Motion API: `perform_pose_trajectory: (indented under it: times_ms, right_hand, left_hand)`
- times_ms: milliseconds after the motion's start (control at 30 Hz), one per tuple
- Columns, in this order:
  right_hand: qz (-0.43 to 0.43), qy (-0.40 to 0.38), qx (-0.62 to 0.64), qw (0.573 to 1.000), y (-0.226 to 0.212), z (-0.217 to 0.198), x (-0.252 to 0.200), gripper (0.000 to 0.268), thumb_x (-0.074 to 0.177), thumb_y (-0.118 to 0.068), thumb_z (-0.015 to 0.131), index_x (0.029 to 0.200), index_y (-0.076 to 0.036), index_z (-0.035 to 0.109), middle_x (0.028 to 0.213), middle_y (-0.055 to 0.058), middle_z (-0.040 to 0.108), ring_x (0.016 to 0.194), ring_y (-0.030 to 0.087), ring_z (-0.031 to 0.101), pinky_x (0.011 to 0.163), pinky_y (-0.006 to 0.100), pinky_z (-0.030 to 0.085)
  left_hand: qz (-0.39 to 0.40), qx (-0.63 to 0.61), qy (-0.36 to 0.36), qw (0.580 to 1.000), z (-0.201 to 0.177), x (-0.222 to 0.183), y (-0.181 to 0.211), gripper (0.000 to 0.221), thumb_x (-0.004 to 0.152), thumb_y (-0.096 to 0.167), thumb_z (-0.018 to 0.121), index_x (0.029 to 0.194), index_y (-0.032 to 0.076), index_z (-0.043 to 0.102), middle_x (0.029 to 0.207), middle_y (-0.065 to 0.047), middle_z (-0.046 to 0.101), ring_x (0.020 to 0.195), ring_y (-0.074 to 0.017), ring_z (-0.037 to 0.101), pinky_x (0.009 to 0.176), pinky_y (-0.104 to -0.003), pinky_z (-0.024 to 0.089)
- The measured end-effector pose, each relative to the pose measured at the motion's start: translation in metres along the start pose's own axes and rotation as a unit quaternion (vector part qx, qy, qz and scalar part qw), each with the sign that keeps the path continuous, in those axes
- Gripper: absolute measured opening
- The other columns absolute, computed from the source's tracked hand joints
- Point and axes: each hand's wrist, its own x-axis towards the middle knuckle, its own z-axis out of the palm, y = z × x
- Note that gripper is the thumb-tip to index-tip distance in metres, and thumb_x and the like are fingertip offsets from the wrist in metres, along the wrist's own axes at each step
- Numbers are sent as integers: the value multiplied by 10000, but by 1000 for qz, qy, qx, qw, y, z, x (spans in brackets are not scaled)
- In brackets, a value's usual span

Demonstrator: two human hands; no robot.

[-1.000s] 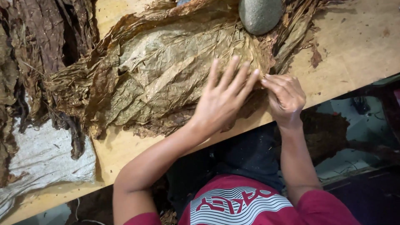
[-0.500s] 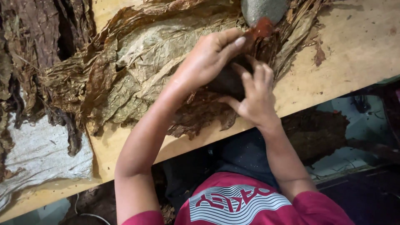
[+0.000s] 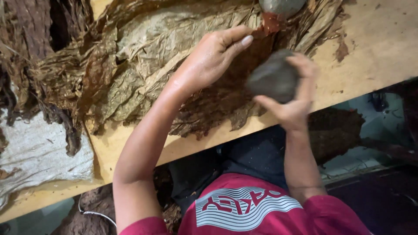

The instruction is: Flattening and stacking dried tobacco leaves on a wooden surface using stones as weights to keep them flat.

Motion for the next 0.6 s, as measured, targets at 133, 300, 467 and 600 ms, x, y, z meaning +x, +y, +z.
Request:
perform_pose_trajectory:
  times_ms: [133,300,467,600]
  right_hand:
    - [9,135,152,979,5,-26,-2,715,910,-164,768,1516,-209,391,1499,124,378,1393,362,473,1126,520,594]
    - [-15,166,124,978,8,-35,6,739,896,-272,770,1521,-158,391,1476,94,368,1328,307,465,1046,470,560]
    - [-27,77,127,989,0,-12,28,814,863,-287,845,1475,-52,364,1458,120,363,1415,284,403,1264,416,353]
    - [-93,14,39,995,10,5,41,803,866,-308,878,1445,47,450,1413,226,456,1401,424,447,1257,541,357]
  left_hand:
    - [-56,125,-49,989,50,-20,-25,452,1024,206,565,1473,260,569,1514,-187,584,1389,-490,518,1091,-677,418]
    - [-39,384,-157,909,107,-43,-37,905,854,-77,581,1627,338,357,1700,-164,241,1487,-634,152,1087,-913,141]
    - [11,432,-10,902,136,-57,-47,704,938,557,605,1565,278,448,1627,-139,441,1503,-617,258,1062,-943,210]
    - [27,482,77,872,163,-62,-68,975,720,802,732,1498,246,543,1489,-295,519,1451,-602,401,1078,-931,264]
